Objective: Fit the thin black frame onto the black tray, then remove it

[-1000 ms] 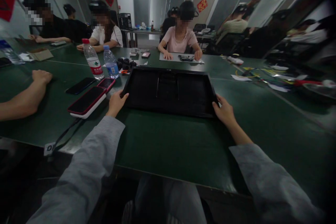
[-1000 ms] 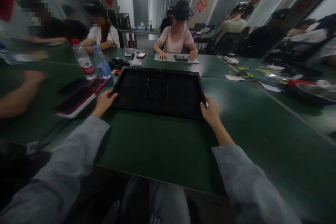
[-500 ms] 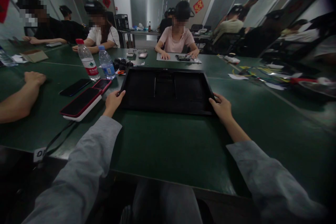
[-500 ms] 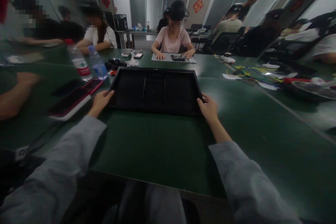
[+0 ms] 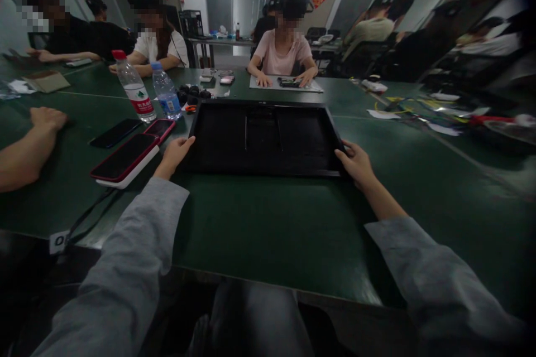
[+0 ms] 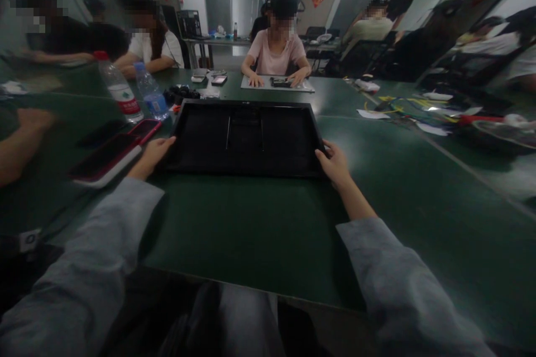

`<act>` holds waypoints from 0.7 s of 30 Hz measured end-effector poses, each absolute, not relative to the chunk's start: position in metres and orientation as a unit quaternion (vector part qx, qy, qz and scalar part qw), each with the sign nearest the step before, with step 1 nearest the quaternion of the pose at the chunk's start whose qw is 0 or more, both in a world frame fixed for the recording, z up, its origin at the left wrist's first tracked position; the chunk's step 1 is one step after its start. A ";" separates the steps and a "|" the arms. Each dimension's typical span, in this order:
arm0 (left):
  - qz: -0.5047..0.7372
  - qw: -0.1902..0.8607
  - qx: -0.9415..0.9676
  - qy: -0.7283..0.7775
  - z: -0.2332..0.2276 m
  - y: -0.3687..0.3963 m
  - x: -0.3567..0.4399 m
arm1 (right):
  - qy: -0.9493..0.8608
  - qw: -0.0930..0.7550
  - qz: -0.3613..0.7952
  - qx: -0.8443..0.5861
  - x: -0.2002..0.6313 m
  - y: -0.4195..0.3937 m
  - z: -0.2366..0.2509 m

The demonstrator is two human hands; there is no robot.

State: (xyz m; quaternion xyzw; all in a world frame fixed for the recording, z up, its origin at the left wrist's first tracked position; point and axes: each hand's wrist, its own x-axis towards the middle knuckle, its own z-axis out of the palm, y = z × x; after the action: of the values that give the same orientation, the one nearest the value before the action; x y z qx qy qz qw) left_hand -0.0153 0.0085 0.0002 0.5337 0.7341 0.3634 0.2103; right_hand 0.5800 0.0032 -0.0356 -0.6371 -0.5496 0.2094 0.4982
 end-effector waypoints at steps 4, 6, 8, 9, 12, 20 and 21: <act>0.388 0.258 0.510 0.723 0.006 0.004 -0.018 | -0.557 0.489 0.212 -0.638 0.584 0.007 -0.039; 0.412 0.278 0.503 0.707 0.011 0.000 -0.017 | -0.563 0.490 0.213 -0.630 0.583 0.007 -0.041; 0.419 0.273 0.508 0.701 0.015 -0.005 -0.016 | -0.574 0.492 0.201 -0.623 0.581 0.006 -0.041; 0.410 0.262 0.517 0.705 0.017 -0.006 -0.016 | -0.578 0.492 0.189 -0.622 0.580 0.004 -0.040; 0.356 0.220 0.556 0.718 0.018 -0.006 -0.016 | -0.588 0.482 0.151 -0.632 0.574 0.001 -0.037; 0.314 0.102 0.568 0.754 0.017 -0.012 -0.008 | -0.586 0.441 0.043 -0.678 0.546 -0.016 -0.009; 0.323 0.073 0.560 0.759 0.021 -0.017 -0.004 | -0.585 0.432 0.010 -0.686 0.539 -0.021 -0.003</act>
State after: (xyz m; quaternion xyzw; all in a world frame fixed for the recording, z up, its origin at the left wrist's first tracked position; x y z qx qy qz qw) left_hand -0.0043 -0.0170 0.0208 0.5602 0.7594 0.3228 0.0728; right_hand 0.5389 -0.0211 -0.0025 -0.6858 -0.5854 0.0101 0.4324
